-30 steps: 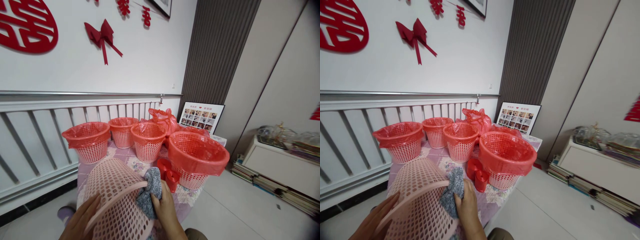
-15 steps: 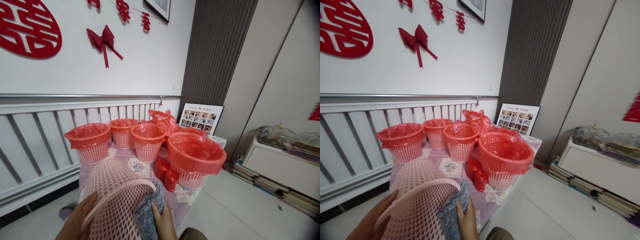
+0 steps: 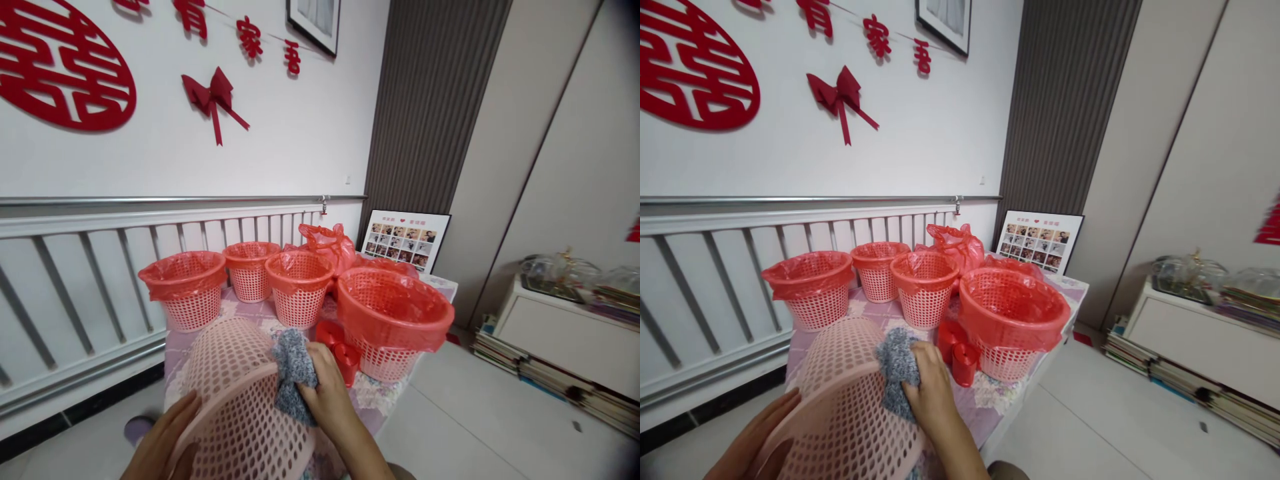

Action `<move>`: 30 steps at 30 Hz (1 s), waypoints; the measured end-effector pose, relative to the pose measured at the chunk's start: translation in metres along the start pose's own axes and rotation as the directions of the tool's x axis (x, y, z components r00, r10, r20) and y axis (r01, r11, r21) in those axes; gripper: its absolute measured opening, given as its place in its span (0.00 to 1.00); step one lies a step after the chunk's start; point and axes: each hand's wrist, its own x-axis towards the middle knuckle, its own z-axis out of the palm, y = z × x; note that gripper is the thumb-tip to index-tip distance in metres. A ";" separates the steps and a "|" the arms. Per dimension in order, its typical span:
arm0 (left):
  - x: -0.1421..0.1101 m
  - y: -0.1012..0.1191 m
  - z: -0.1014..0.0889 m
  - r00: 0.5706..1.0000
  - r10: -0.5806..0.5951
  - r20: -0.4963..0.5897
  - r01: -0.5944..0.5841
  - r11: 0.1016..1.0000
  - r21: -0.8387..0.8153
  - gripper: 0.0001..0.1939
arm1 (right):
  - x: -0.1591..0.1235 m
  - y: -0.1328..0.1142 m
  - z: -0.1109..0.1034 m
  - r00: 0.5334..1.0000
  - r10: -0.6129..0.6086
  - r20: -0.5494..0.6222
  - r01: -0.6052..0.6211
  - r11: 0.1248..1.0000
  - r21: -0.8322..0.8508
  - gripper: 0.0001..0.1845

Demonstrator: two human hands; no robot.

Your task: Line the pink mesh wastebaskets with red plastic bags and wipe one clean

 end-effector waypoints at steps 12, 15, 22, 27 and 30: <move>0.025 0.010 -0.015 0.996 0.088 -0.022 -0.087 0.995 0.049 0.32 | 0.003 -0.025 0.012 0.997 -0.029 0.076 0.035 0.995 -0.089 0.28; 0.018 0.007 -0.012 0.996 0.093 0.017 -0.094 0.991 0.095 0.35 | -0.007 -0.012 0.011 0.999 0.021 0.045 -0.018 0.997 -0.070 0.28; 0.004 -0.002 -0.005 0.992 0.091 0.092 -0.108 0.973 0.203 0.36 | -0.027 0.009 0.013 0.988 0.151 -0.026 -0.151 0.989 0.008 0.23; -0.009 -0.019 0.001 0.994 0.090 0.064 -0.096 0.991 0.097 0.36 | -0.056 0.032 0.023 0.941 0.329 -0.084 -0.321 0.942 0.093 0.20; -0.019 -0.027 0.004 0.998 0.017 0.064 -0.013 0.997 -0.076 0.37 | -0.085 0.046 0.036 0.883 0.461 -0.094 -0.439 0.879 0.187 0.21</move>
